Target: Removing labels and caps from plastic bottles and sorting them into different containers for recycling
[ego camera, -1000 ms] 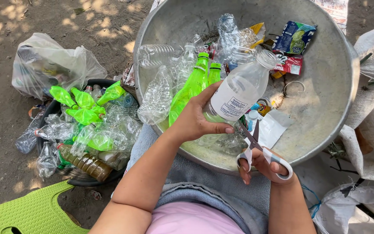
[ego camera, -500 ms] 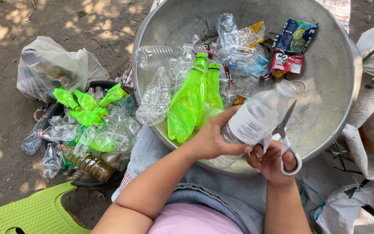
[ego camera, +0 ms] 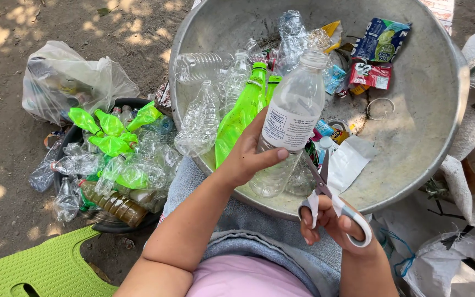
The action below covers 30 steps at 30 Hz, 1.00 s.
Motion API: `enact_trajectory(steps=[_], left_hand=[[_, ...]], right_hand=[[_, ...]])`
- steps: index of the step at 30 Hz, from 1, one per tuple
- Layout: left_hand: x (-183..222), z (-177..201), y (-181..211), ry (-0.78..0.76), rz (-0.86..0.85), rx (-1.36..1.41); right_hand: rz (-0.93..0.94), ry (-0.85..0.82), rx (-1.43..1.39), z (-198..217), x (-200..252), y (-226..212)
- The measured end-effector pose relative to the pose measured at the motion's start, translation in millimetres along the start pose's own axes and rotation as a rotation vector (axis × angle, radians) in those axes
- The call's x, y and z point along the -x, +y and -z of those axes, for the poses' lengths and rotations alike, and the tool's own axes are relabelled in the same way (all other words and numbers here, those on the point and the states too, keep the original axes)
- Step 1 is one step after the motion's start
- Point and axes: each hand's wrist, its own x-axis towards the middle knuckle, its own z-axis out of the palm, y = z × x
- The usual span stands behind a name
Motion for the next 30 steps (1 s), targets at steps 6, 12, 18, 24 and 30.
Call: enact_trajectory(steps=[6, 12, 18, 24, 30], left_hand=[[1, -3, 9, 0.029, 0.005, -0.289], [3, -17, -9, 0.07, 0.003, -0.046], [3, -21, -6, 0.092, -0.004, -0.084], [3, -25, -5, 0.071, -0.017, -0.127], [6, -29, -6, 0.054, -0.015, -0.196]], right_hand=[[-0.048, 0.006, -0.103, -8, 10, -4], [-0.027, 0.182, -0.005, -30, 2, 9], [0.11, 0.24, 0.041, -31, -3, 28], [0.174, 0.29, -0.219, -13, 5, 57], [0.208, 0.354, -0.246, -22, -2, 48]])
